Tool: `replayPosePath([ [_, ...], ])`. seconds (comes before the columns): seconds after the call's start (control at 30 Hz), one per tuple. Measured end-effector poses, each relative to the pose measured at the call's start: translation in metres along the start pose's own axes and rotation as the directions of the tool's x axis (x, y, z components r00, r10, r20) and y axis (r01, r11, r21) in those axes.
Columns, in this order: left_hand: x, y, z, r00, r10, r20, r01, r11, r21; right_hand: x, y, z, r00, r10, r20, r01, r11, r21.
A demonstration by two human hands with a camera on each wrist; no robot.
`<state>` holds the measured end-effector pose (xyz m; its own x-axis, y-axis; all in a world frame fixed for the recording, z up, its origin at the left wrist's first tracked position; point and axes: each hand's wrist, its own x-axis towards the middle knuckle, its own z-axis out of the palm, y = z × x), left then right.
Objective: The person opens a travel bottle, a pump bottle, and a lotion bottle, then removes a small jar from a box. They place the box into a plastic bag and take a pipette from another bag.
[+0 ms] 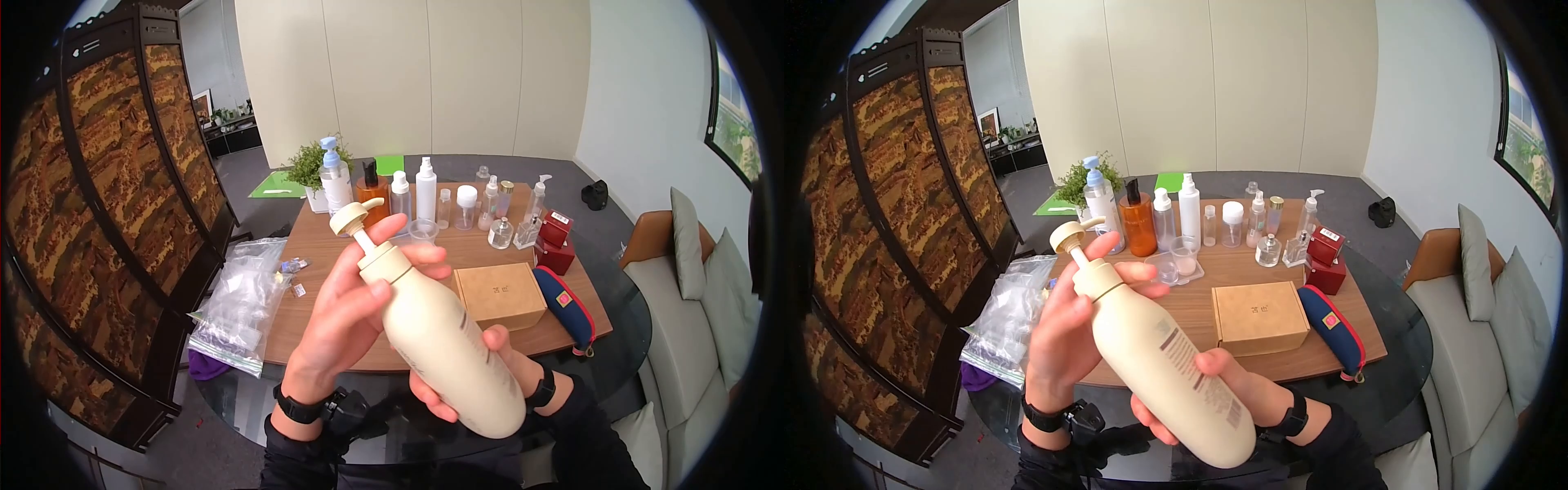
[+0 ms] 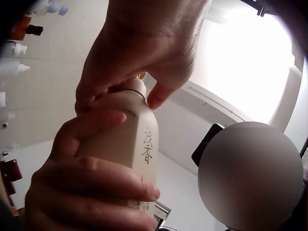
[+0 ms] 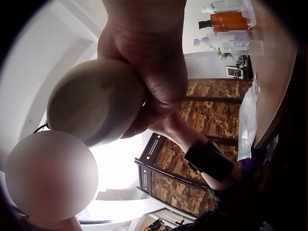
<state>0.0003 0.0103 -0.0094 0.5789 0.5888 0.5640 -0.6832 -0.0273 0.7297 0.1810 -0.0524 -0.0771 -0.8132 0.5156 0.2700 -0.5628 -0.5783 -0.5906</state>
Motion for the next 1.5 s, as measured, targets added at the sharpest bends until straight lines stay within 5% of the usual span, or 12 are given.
replayPosePath([
  [0.1, -0.001, -0.002, 0.004, 1.000, 0.026, 0.007, -0.026, 0.997, 0.067, 0.000, -0.004, -0.001, 0.998, 0.032, 0.048, -0.033, 0.999, 0.021],
  [0.2, -0.004, 0.000, 0.009, 0.992, 0.034, -0.125, -0.013, 0.986, 0.164, 0.000, -0.018, 0.016, 0.981, 0.024, -0.193, -0.059, 0.982, -0.177],
  [0.3, -0.004, 0.002, 0.004, 0.975, 0.018, -0.222, 0.028, 0.979, 0.200, -0.003, -0.027, 0.010, 0.952, -0.161, -0.259, -0.080, 0.688, -0.721],
  [0.4, -0.002, 0.000, 0.005, 0.956, 0.033, -0.290, 0.058, 0.953, 0.298, 0.005, -0.019, 0.029, 0.855, -0.380, -0.352, -0.144, 0.479, -0.866],
  [0.57, -0.002, 0.005, 0.005, 0.949, 0.005, -0.314, 0.104, 0.938, 0.329, 0.009, -0.017, 0.030, 0.882, -0.237, -0.407, -0.084, 0.770, -0.632],
  [0.67, -0.003, 0.018, 0.009, 0.961, -0.101, -0.256, 0.083, 0.993, -0.078, 0.006, -0.020, 0.031, 0.938, -0.098, -0.331, -0.049, 0.912, -0.407],
  [0.7, -0.003, 0.018, 0.008, 0.964, -0.081, -0.252, 0.077, 0.997, -0.027, 0.005, -0.021, 0.030, 0.956, -0.069, -0.284, -0.032, 0.942, -0.334],
  [0.9, -0.006, 0.008, 0.002, 0.960, 0.024, -0.279, 0.070, 0.943, 0.325, 0.001, -0.021, 0.041, 0.912, -0.158, -0.378, -0.114, 0.789, -0.603],
  [1.1, -0.001, 0.015, 0.018, 0.960, -0.089, -0.267, 0.084, 0.996, -0.029, -0.003, -0.022, 0.029, 0.891, -0.162, -0.424, -0.173, 0.743, -0.647],
  [1.2, -0.004, 0.020, 0.015, 0.957, -0.105, -0.272, 0.124, 0.991, 0.054, -0.005, -0.024, 0.026, 0.903, -0.207, -0.377, -0.138, 0.691, -0.709],
  [1.33, -0.011, 0.010, 0.007, 0.964, 0.085, -0.251, 0.012, 0.932, 0.363, -0.001, -0.023, 0.034, 0.889, -0.310, -0.337, -0.154, 0.490, -0.858],
  [1.5, -0.009, 0.016, 0.016, 0.987, -0.044, -0.154, 0.066, 0.988, 0.140, -0.003, -0.022, 0.021, 0.889, -0.331, -0.316, -0.176, 0.391, -0.903],
])
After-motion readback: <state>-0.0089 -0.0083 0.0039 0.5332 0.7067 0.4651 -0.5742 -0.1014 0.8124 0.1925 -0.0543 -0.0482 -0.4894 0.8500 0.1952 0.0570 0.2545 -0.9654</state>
